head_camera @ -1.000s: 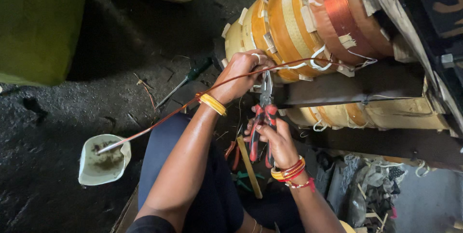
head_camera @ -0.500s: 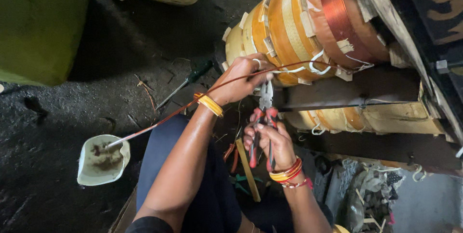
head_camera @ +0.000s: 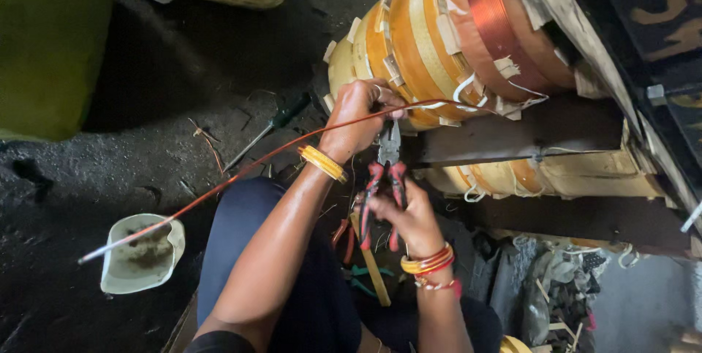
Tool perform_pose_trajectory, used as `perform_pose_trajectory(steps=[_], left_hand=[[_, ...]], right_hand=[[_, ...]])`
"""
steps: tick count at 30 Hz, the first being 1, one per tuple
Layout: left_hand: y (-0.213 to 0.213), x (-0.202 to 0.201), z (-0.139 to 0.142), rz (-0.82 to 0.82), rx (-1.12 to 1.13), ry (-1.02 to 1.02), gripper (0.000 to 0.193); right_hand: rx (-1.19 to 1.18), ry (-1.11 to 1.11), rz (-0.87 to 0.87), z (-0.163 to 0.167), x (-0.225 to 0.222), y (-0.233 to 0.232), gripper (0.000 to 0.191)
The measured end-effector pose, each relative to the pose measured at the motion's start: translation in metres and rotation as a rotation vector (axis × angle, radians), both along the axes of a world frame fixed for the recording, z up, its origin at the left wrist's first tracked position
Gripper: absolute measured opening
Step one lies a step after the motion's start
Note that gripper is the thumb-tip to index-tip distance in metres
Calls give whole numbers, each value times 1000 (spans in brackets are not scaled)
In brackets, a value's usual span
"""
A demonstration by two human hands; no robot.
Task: The person sits on the floor and works on a cylindrical electrical transformer. They use pliers to strip and cut wires, then insert small wooden pieces into the transformer to secure the wiring.
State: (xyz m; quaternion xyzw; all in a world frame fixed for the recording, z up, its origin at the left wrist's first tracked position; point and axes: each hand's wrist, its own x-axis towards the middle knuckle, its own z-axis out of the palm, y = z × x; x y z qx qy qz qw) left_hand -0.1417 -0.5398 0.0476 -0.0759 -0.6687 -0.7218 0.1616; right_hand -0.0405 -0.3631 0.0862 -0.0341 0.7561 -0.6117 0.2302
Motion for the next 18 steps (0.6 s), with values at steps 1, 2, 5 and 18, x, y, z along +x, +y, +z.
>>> perform_pose_trajectory(steps=[1, 2, 5, 18], left_hand=[[1, 0, 0, 29, 2, 5, 17], [2, 1, 1, 39, -6, -5, 18], [6, 1, 2, 86, -4, -9, 17], [5, 6, -1, 112, -39, 103, 12]], right_hand=[[126, 130, 38, 4, 4, -5, 72], [294, 251, -21, 8, 10, -11, 81], [807, 612, -149, 18, 32, -31, 106], [1170, 684, -327, -35, 35, -52, 76]])
